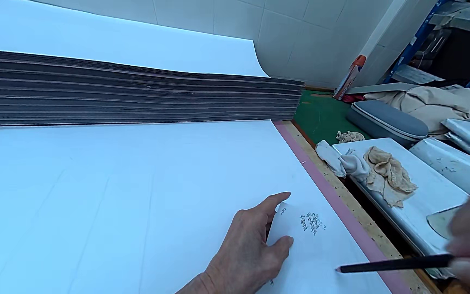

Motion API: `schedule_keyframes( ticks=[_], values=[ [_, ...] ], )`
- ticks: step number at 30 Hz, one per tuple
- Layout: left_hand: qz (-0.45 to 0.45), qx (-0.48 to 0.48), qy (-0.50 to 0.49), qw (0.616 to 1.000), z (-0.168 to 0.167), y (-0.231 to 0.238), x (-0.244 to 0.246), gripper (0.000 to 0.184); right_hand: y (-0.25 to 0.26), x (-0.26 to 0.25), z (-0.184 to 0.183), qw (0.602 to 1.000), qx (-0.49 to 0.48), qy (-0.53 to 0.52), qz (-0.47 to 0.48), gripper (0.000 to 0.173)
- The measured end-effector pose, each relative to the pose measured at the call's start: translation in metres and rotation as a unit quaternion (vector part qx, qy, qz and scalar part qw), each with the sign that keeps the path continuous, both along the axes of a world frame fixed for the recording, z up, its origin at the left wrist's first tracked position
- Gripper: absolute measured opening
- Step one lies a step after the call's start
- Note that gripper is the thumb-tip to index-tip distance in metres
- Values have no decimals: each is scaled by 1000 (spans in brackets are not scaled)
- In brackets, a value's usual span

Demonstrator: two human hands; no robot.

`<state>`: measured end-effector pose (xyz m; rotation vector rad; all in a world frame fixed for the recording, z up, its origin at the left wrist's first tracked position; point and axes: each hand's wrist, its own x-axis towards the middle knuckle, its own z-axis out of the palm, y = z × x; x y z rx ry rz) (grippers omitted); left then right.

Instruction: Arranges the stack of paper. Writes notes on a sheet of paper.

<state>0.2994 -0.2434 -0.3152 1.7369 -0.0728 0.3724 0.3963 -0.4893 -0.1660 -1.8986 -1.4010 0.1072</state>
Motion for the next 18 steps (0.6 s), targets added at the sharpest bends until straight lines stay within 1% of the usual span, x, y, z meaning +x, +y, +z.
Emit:
schedule_keyframes(
  ticks=[3,5,8,10,12,13,14,16,18],
  values=[
    [-2,-3,1,1000,0,0,0,55,9,3,-23,1000,-1,-8,9,13],
    [-2,-1,2,1000,-1,0,-1,55,8,7,-39,1000,-18,18,14,16],
    [-1,1,4,1000,0,0,-1,56,2,9,-61,997,-43,64,10,17],
    [1,3,4,1000,0,0,0,56,-5,11,-69,995,-30,92,0,16],
    [6,6,5,1000,0,0,0,56,-11,13,-77,991,34,126,-21,16],
    [8,7,6,1000,-1,-1,-1,56,-11,16,-84,986,82,141,-20,20],
    [10,7,7,1000,-1,-1,-1,56,-9,17,-94,983,125,136,-21,21],
    [11,6,6,1000,-1,-1,-1,56,3,14,-117,973,198,101,-64,15],
    [9,4,6,1000,0,-2,-1,56,12,5,-133,960,238,90,-117,15]
  ],
)
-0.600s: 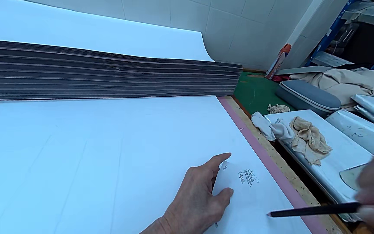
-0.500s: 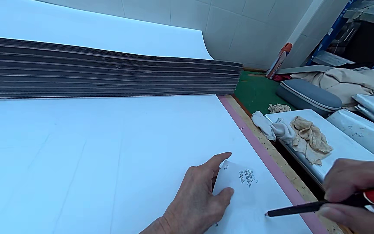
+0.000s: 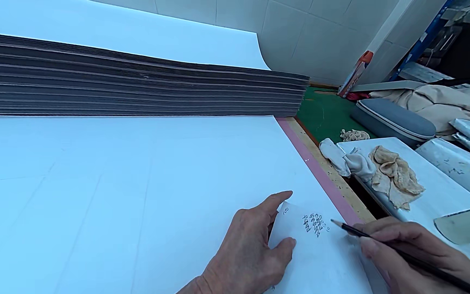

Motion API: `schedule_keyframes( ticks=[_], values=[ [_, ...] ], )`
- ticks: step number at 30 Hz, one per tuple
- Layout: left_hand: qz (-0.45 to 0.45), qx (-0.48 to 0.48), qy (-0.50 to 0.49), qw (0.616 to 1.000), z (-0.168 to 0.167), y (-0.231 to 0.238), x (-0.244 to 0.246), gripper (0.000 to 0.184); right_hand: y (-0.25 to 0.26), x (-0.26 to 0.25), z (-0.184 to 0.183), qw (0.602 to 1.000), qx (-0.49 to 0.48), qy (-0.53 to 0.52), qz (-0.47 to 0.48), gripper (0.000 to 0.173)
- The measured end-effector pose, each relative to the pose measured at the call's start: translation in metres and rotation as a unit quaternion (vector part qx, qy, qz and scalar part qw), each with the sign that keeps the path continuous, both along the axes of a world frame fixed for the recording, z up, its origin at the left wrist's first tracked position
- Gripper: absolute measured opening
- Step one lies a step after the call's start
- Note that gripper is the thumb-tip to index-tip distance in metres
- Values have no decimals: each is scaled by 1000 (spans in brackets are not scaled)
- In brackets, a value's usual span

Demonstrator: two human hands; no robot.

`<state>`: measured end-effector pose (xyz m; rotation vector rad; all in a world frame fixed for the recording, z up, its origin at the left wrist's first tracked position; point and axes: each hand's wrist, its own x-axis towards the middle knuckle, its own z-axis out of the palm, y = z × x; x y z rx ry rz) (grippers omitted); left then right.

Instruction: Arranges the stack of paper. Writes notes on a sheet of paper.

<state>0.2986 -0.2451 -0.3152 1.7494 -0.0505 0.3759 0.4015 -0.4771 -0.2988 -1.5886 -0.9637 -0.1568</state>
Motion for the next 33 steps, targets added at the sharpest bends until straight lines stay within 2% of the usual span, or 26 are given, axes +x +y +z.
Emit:
schedule_keyframes(
  ticks=[6,33],
  values=[
    [6,25,-1,1000,0,0,1,57,4,-13,-7,997,-27,20,-72,14],
    [17,37,-3,999,0,-1,-1,56,-1,-14,-8,998,-46,20,-48,13]
  ],
)
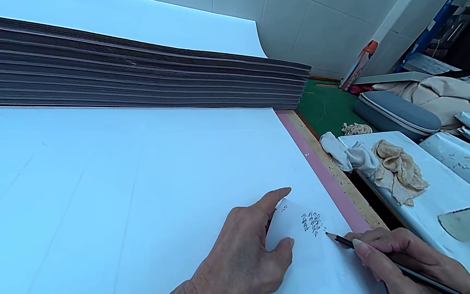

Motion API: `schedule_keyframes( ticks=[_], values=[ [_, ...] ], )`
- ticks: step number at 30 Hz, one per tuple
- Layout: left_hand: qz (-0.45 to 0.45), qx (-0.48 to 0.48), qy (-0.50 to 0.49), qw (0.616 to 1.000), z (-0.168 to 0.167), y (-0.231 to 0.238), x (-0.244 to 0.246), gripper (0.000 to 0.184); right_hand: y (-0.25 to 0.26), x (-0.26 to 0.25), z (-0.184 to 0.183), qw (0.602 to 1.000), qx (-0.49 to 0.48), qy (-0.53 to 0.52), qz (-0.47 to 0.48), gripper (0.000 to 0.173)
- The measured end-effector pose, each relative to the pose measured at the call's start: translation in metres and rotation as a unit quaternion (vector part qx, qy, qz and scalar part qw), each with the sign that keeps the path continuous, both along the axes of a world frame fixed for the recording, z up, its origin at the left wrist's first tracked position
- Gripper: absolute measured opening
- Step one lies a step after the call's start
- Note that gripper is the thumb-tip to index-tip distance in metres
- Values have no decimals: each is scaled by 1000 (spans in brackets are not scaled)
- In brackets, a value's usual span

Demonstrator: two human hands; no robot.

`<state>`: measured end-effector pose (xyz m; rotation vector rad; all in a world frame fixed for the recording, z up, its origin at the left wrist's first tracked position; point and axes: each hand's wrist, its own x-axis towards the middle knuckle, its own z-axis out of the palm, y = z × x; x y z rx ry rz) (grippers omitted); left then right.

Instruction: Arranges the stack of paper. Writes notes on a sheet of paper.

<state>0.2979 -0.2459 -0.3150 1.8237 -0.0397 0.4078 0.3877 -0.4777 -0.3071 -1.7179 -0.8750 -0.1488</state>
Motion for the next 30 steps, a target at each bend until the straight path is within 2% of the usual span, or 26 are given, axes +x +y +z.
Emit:
schedule_keyframes(
  ticks=[26,29,30],
  values=[
    [-2,3,-1,1000,1,-1,0,57,-1,-3,1,999,11,12,-43,15],
    [-3,-15,0,1000,1,0,0,57,0,-1,3,998,9,-24,-50,8],
    [-8,-30,2,1000,2,1,0,58,-2,-1,7,998,-10,-54,-33,17]
  ],
)
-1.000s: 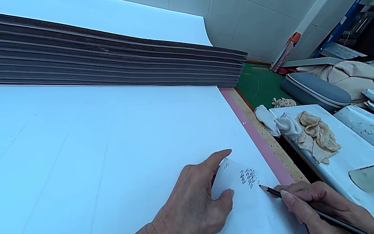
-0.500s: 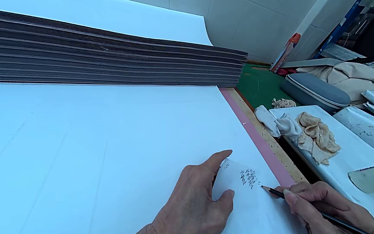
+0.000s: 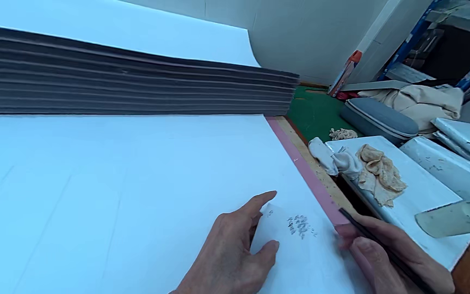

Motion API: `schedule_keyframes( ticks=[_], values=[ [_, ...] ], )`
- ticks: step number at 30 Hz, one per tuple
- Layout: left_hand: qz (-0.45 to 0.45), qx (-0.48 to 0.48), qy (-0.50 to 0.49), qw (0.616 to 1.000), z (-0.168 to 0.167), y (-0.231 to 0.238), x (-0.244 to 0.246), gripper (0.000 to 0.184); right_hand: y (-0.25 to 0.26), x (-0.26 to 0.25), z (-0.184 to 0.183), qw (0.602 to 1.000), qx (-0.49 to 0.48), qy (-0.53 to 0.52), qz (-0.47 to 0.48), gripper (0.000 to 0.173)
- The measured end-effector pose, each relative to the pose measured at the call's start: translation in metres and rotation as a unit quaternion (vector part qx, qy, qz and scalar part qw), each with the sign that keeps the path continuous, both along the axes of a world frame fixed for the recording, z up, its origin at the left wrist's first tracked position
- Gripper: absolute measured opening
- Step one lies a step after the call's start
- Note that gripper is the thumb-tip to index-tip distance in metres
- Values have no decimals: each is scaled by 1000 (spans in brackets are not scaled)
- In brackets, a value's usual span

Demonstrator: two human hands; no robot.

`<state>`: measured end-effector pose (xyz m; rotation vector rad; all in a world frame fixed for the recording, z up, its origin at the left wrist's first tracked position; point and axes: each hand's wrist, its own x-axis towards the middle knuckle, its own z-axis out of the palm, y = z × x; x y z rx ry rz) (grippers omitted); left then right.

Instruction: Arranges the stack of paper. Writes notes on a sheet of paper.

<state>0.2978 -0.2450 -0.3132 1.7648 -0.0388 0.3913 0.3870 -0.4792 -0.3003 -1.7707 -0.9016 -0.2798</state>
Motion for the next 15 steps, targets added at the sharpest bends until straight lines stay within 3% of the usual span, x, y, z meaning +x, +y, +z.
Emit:
schedule_keyframes(
  ticks=[3,6,10,15],
  values=[
    [-10,-59,19,998,6,4,0,60,1,-4,17,987,-89,-94,93,43],
    [-11,-105,41,994,12,7,0,66,17,-20,25,947,-208,-213,121,51],
    [-8,-158,45,986,17,10,1,67,35,-28,23,888,-266,-373,52,19],
    [-15,-156,62,986,25,9,-1,51,20,26,46,900,-187,-381,-97,18]
  ],
)
